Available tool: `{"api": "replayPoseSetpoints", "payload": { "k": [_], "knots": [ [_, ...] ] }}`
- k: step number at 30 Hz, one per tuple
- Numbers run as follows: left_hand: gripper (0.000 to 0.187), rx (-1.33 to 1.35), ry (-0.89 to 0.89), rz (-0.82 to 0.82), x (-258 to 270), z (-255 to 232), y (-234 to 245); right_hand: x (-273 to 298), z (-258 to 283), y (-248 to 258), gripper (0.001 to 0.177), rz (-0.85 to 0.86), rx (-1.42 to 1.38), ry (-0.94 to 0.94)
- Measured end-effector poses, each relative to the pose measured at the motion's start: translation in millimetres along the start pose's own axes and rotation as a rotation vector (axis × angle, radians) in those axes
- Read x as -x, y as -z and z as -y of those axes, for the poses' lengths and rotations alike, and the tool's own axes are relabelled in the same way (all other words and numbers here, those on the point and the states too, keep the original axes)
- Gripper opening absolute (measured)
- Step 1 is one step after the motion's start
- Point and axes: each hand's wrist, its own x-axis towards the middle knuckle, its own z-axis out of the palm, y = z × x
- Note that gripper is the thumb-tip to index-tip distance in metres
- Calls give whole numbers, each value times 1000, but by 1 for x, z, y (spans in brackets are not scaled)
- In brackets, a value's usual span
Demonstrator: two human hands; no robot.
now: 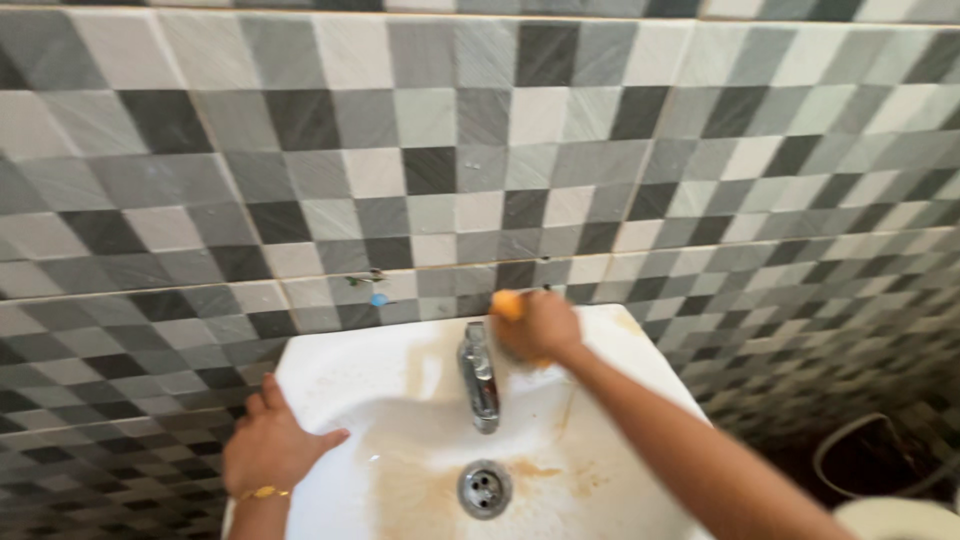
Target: The person cleans a bathroom sink by first rinsing a packet under the faucet, then scrubbing the sink basin and faucet with a sponge. The person uses an orange scoop to pour water into the sink and a green bucket to hold cleaning supplies.
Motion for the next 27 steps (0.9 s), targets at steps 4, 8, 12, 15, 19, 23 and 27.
{"api": "replayPoseSetpoints", "payload": {
  "k": [4, 8, 12, 15, 19, 23, 27],
  "knots": [
    [136, 3, 6, -10, 2, 1, 2, 18, 22, 13, 63, 232, 24, -96],
    [137, 14, 5, -11, 5, 1, 5, 26, -4, 44, 65, 286, 141, -123],
    [137, 12, 0, -20, 5, 2, 7, 0, 12, 34, 69, 204, 135, -148],
    [138, 17, -1, -5, 5, 1, 8, 12, 32, 23, 71, 233, 82, -178],
    [139, 15, 4, -2, 8, 1, 10, 62, 19, 34, 65, 274, 81, -102],
    [140, 9, 21, 18, 9, -1, 13, 39, 26, 36, 68, 251, 124, -167],
    [139, 24, 13, 12, 9, 0, 12, 2, 41, 21, 68, 150, 46, -150]
  ]
}}
